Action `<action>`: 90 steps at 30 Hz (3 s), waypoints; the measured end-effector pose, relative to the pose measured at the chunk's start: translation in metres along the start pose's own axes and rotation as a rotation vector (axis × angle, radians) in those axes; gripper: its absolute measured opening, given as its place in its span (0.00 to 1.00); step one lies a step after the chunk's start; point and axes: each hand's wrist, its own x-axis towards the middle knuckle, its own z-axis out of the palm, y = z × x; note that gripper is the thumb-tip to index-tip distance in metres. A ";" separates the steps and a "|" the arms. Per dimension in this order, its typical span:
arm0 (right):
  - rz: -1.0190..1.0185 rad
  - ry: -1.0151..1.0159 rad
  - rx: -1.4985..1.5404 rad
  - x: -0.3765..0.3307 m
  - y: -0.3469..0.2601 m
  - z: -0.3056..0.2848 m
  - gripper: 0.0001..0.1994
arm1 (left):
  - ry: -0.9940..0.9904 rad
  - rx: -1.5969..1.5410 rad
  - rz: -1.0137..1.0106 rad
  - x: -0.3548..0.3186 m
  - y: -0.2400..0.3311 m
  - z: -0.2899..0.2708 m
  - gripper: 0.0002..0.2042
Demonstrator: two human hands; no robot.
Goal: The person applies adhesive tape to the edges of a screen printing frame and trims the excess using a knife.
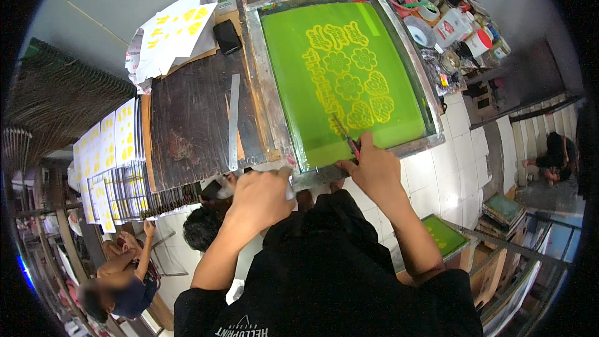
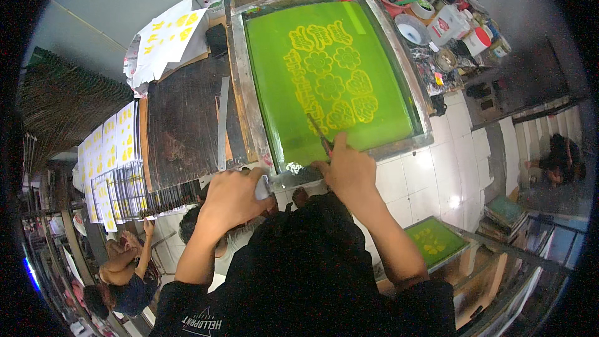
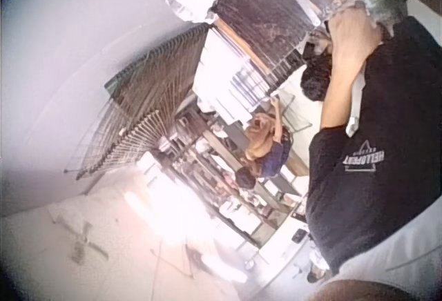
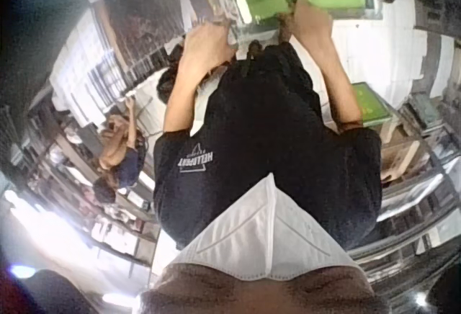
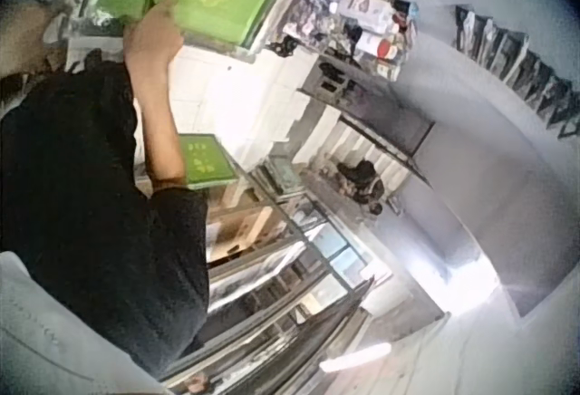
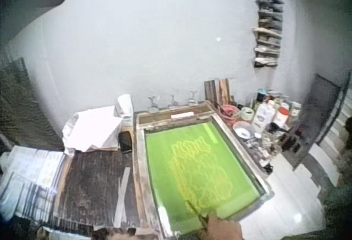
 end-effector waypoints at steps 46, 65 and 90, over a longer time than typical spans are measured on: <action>0.191 0.060 0.848 0.119 0.237 -0.089 0.28 | -0.124 -0.787 0.148 0.265 0.153 -0.015 0.29; 0.178 0.357 0.294 0.082 0.150 -0.084 0.25 | 0.182 -0.277 0.084 0.070 -0.052 -0.047 0.26; -0.076 -0.250 0.453 -0.015 -0.067 0.041 0.23 | 0.051 0.028 0.030 0.075 -0.030 -0.026 0.20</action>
